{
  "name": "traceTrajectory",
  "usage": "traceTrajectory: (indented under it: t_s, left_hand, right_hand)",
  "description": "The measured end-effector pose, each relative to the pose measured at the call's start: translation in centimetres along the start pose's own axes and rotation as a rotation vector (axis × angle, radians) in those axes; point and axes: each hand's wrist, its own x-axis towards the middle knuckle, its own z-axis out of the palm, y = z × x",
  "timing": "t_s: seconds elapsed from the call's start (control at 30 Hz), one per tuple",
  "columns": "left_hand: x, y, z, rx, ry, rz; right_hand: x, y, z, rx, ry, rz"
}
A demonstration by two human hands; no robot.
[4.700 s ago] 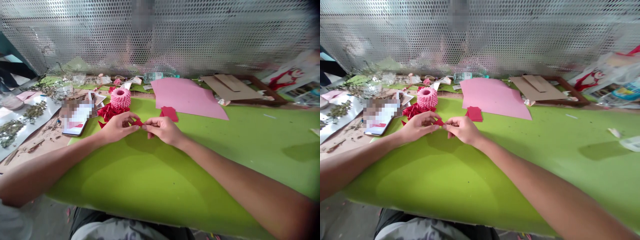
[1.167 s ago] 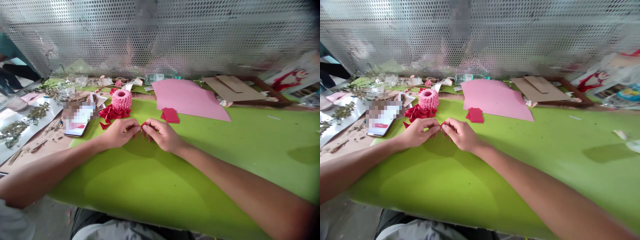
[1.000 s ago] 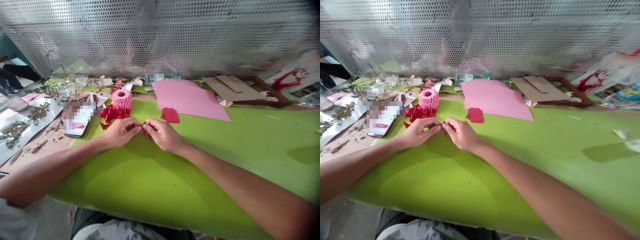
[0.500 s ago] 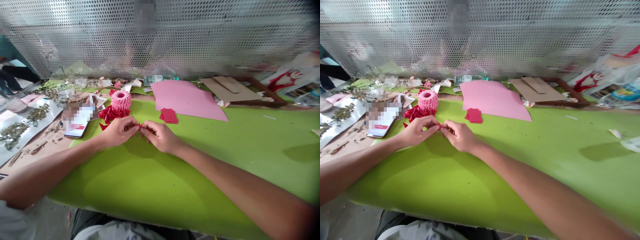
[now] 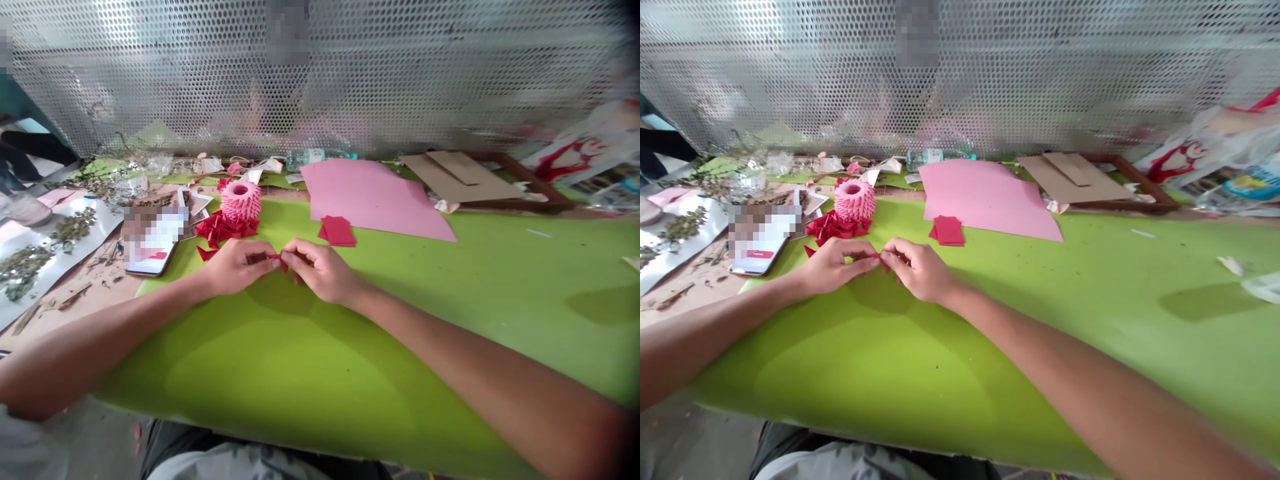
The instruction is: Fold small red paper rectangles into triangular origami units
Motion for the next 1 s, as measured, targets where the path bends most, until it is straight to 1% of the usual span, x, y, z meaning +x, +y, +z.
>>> traceTrajectory:
  t_s: [0.17, 0.37, 0.47, 0.57, 0.7, 0.77, 0.87, 0.9, 0.93, 1.0]
  left_hand:
    - [0.0, 0.2, 0.1, 0.068, 0.021, 0.008]
    - [-0.3, 0.7, -0.3, 0.147, 0.077, 0.028]
    - [-0.3, 0.6, -0.5, 0.145, 0.095, 0.037]
    - [-0.2, 0.3, -0.6, 0.132, 0.084, 0.028]
    - [-0.1, 0.2, -0.5, 0.128, 0.065, 0.025]
    - [0.0, 0.2, -0.7, 0.184, 0.086, 0.003]
    - [0.2, -0.2, -1.7, 0.311, 0.125, -0.092]
    - [0.3, -0.4, -2.3, 0.359, 0.135, -0.115]
    - [0.5, -0.7, -2.8, 0.426, 0.17, -0.132]
    - [0.8, -1.6, -4.0, 0.554, 0.259, -0.151]
  right_hand:
    - [0.1, 0.0, 0.1, -0.065, 0.031, -0.013]
    - [-0.2, -0.3, 0.0, -0.073, -0.039, -0.015]
    - [-0.2, -0.5, 0.0, -0.053, -0.038, -0.006]
    - [-0.1, -0.4, 0.0, -0.059, -0.022, -0.008]
    - [0.1, -0.4, -0.3, -0.091, -0.063, -0.01]
    - [0.2, -0.6, -1.0, -0.191, -0.039, -0.006]
    - [0.3, -0.9, -2.6, -0.493, 0.091, 0.027]
    - [0.3, -0.9, -3.3, -0.629, 0.14, 0.057]
    - [0.4, -1.0, -3.9, -0.759, 0.177, 0.102]
    - [0.4, -1.0, -5.0, -0.984, 0.189, 0.208]
